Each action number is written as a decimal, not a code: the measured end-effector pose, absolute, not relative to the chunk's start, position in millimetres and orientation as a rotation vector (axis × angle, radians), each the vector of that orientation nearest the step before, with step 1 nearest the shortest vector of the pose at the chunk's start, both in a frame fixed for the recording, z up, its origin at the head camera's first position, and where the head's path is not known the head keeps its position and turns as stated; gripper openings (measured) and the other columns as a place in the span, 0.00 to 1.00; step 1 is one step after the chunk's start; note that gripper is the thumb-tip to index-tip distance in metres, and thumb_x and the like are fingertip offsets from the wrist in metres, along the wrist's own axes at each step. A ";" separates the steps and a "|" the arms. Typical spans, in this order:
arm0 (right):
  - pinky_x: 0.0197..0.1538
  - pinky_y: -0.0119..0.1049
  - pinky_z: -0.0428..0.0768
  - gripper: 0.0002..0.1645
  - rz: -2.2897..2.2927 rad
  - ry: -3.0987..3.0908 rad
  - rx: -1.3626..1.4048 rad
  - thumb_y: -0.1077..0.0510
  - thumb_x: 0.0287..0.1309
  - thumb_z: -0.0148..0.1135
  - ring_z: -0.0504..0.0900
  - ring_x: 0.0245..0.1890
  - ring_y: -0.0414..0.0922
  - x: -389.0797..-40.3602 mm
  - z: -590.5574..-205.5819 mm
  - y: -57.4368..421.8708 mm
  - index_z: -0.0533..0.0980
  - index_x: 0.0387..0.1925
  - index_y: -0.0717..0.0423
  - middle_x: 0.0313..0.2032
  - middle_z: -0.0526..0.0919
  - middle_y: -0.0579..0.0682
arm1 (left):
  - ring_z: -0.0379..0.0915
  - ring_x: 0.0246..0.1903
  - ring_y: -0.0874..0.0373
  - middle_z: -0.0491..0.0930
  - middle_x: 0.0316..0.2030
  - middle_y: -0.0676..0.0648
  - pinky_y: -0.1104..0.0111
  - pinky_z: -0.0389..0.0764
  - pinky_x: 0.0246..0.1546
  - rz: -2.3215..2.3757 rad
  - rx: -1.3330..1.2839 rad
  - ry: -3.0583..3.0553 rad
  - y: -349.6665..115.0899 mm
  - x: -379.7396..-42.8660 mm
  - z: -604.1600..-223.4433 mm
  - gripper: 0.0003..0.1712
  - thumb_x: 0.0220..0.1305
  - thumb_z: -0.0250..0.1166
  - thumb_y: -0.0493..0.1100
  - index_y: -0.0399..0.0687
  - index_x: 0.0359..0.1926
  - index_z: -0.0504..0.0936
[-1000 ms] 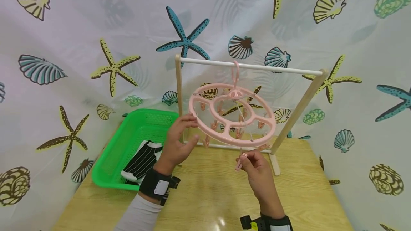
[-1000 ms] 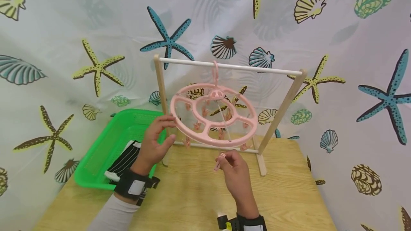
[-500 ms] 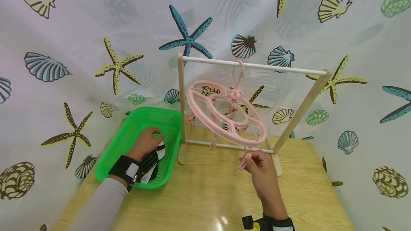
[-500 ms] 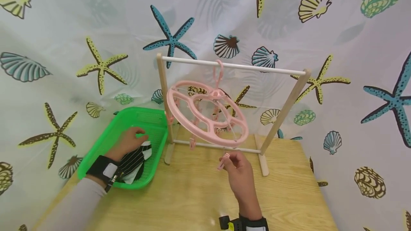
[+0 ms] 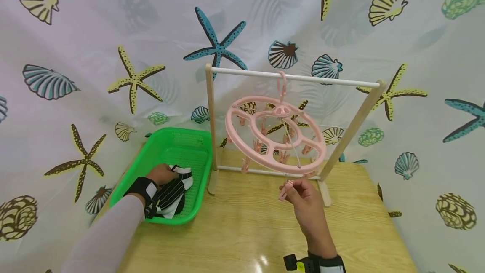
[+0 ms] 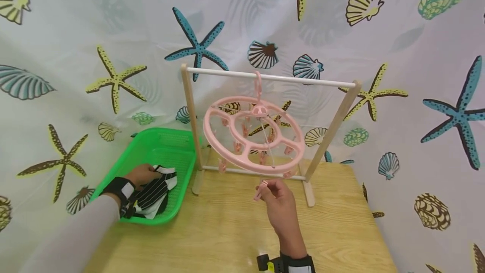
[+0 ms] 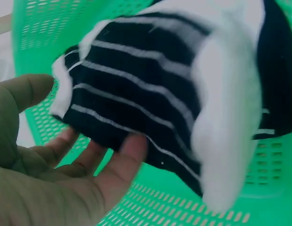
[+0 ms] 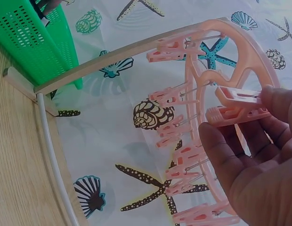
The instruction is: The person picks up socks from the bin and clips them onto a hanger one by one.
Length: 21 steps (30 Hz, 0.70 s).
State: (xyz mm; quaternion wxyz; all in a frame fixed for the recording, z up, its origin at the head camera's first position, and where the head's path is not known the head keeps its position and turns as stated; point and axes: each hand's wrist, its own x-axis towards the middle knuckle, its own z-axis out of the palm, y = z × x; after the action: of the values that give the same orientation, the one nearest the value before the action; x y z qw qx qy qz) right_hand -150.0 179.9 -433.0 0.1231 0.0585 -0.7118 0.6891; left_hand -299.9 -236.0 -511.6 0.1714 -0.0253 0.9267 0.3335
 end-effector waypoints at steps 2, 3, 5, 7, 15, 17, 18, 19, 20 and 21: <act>0.43 0.36 0.83 0.12 2.006 -2.080 0.177 0.65 0.70 0.57 0.84 0.39 0.44 -151.3 -433.7 180.6 0.71 0.41 0.75 0.31 0.82 0.54 | 0.74 0.41 0.36 0.74 0.45 0.26 0.51 0.77 0.39 0.902 -0.054 2.668 -236.3 -300.5 -517.9 0.26 0.67 0.58 0.44 0.19 0.51 0.72; 0.43 0.36 0.83 0.11 2.003 -2.084 0.180 0.64 0.70 0.57 0.84 0.39 0.44 -151.7 -433.9 180.9 0.71 0.41 0.74 0.32 0.82 0.54 | 0.74 0.40 0.37 0.74 0.43 0.26 0.51 0.75 0.40 0.880 -0.050 2.690 -236.1 -300.6 -520.3 0.25 0.67 0.57 0.44 0.19 0.49 0.72; 0.44 0.36 0.83 0.11 1.999 -2.091 0.181 0.64 0.70 0.57 0.84 0.39 0.44 -152.2 -434.3 181.8 0.71 0.40 0.73 0.32 0.81 0.53 | 0.73 0.43 0.34 0.72 0.48 0.22 0.50 0.75 0.42 0.859 -0.058 2.738 -236.2 -304.0 -528.3 0.33 0.66 0.58 0.44 0.13 0.57 0.65; 0.44 0.36 0.83 0.11 1.998 -2.094 0.178 0.64 0.70 0.57 0.84 0.40 0.45 -152.2 -434.1 182.5 0.72 0.40 0.73 0.32 0.81 0.54 | 0.73 0.37 0.38 0.73 0.41 0.25 0.53 0.75 0.38 0.844 -0.063 2.792 -236.0 -308.9 -536.5 0.31 0.65 0.60 0.43 0.13 0.51 0.66; 0.43 0.37 0.83 0.11 2.009 -2.094 0.171 0.64 0.69 0.58 0.84 0.40 0.45 -150.8 -433.5 183.6 0.72 0.40 0.72 0.31 0.83 0.53 | 0.55 0.16 0.59 0.59 0.14 0.52 0.67 0.62 0.22 0.715 0.006 2.833 -230.2 -311.5 -541.3 0.21 0.62 0.61 0.38 0.45 0.14 0.65; 0.43 0.36 0.83 0.11 2.013 -2.097 0.176 0.64 0.70 0.58 0.84 0.40 0.44 -150.6 -433.4 183.4 0.72 0.41 0.73 0.32 0.83 0.53 | 0.61 0.19 0.55 0.66 0.18 0.47 0.65 0.65 0.24 0.709 -0.007 2.834 -229.6 -309.7 -538.2 0.15 0.61 0.61 0.38 0.36 0.20 0.71; 0.43 0.36 0.83 0.11 2.015 -2.096 0.181 0.63 0.70 0.57 0.84 0.40 0.44 -150.5 -433.2 183.3 0.72 0.41 0.73 0.32 0.83 0.53 | 0.65 0.21 0.53 0.71 0.21 0.43 0.64 0.67 0.25 0.705 -0.013 2.833 -229.5 -309.0 -536.7 0.13 0.62 0.62 0.38 0.31 0.25 0.74; 0.43 0.36 0.83 0.12 2.014 -2.098 0.184 0.63 0.70 0.57 0.84 0.40 0.44 -150.1 -432.7 183.1 0.72 0.41 0.73 0.33 0.83 0.52 | 0.68 0.23 0.50 0.74 0.25 0.40 0.63 0.69 0.26 0.715 -0.028 2.834 -229.6 -308.5 -535.2 0.14 0.61 0.62 0.38 0.27 0.30 0.75; 0.43 0.36 0.83 0.12 2.014 -2.096 0.188 0.63 0.70 0.57 0.84 0.40 0.44 -149.8 -432.3 182.9 0.72 0.41 0.73 0.33 0.82 0.53 | 0.70 0.25 0.48 0.76 0.28 0.37 0.62 0.71 0.27 0.723 -0.037 2.836 -229.7 -308.1 -534.1 0.16 0.61 0.62 0.38 0.23 0.35 0.76; 0.43 0.36 0.83 0.12 2.013 -2.096 0.188 0.63 0.70 0.57 0.84 0.40 0.44 -149.7 -432.1 182.8 0.72 0.41 0.73 0.34 0.82 0.53 | 0.72 0.26 0.47 0.77 0.30 0.36 0.61 0.72 0.28 0.723 -0.040 2.840 -229.8 -307.8 -533.3 0.18 0.61 0.63 0.39 0.21 0.38 0.76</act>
State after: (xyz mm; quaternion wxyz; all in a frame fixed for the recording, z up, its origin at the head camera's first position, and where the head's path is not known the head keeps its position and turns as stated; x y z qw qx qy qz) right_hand -149.7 182.8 -432.1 0.1143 0.0643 -0.7150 0.6867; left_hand -307.8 -229.8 -533.3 0.1053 -0.0135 0.9636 0.2453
